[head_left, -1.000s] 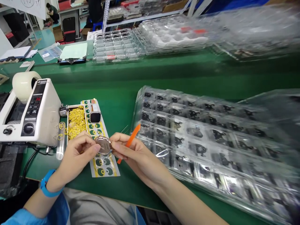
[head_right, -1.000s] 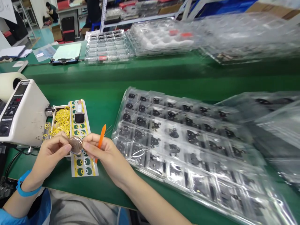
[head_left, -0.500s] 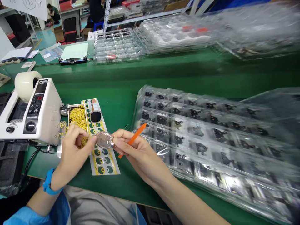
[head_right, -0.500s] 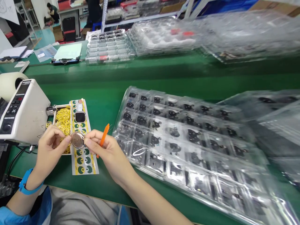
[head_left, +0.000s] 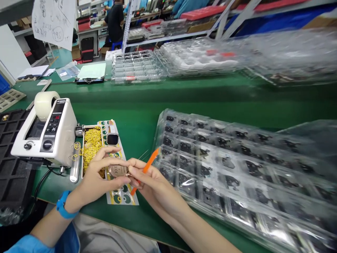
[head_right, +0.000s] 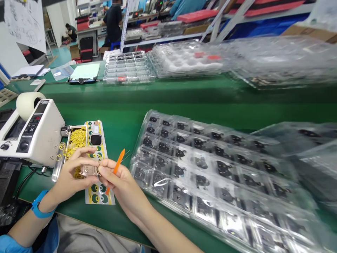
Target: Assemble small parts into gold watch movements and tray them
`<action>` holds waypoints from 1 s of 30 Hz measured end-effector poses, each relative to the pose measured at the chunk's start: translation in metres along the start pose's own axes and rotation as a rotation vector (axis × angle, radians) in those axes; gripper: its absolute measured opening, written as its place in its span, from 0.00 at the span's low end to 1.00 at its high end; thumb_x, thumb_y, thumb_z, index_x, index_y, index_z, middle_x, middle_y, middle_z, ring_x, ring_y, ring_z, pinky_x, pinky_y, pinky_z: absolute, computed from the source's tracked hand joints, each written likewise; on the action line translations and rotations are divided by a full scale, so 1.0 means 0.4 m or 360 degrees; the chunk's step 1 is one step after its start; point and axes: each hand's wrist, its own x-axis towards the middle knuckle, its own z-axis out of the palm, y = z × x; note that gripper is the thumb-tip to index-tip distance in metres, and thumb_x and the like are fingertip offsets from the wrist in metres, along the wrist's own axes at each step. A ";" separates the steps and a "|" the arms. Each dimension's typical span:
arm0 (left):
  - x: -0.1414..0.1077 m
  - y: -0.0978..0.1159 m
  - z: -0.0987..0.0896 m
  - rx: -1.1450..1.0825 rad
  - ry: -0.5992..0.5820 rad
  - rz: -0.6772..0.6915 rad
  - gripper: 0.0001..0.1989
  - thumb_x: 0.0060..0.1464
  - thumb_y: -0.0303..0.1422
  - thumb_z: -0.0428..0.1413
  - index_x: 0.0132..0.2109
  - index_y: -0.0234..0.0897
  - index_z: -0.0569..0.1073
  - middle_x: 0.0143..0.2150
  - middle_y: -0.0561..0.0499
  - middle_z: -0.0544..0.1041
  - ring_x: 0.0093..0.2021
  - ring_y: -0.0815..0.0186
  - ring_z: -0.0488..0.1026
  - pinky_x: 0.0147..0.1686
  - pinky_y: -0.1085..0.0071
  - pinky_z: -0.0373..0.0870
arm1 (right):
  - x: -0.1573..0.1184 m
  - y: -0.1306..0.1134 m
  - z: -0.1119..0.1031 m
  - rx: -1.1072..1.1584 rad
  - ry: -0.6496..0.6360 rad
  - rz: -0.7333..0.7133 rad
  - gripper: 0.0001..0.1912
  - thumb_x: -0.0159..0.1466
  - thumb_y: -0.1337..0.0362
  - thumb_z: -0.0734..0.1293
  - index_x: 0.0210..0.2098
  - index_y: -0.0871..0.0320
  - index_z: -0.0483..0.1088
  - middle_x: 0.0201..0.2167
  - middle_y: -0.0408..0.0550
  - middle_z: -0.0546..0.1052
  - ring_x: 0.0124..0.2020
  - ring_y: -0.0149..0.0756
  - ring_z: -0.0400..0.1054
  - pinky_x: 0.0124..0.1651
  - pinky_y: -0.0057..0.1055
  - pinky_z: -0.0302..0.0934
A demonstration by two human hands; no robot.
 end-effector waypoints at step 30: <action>-0.288 -0.048 -0.084 -0.0233 0.0901 -0.0630 0.20 0.45 0.53 0.64 0.29 0.39 0.80 0.26 0.48 0.79 0.27 0.61 0.75 0.29 0.70 0.71 | 0.379 -0.261 -0.183 -0.2369 0.0885 -0.0322 0.13 0.69 0.58 0.64 0.48 0.60 0.71 0.50 0.52 0.74 0.48 0.40 0.70 0.52 0.45 0.66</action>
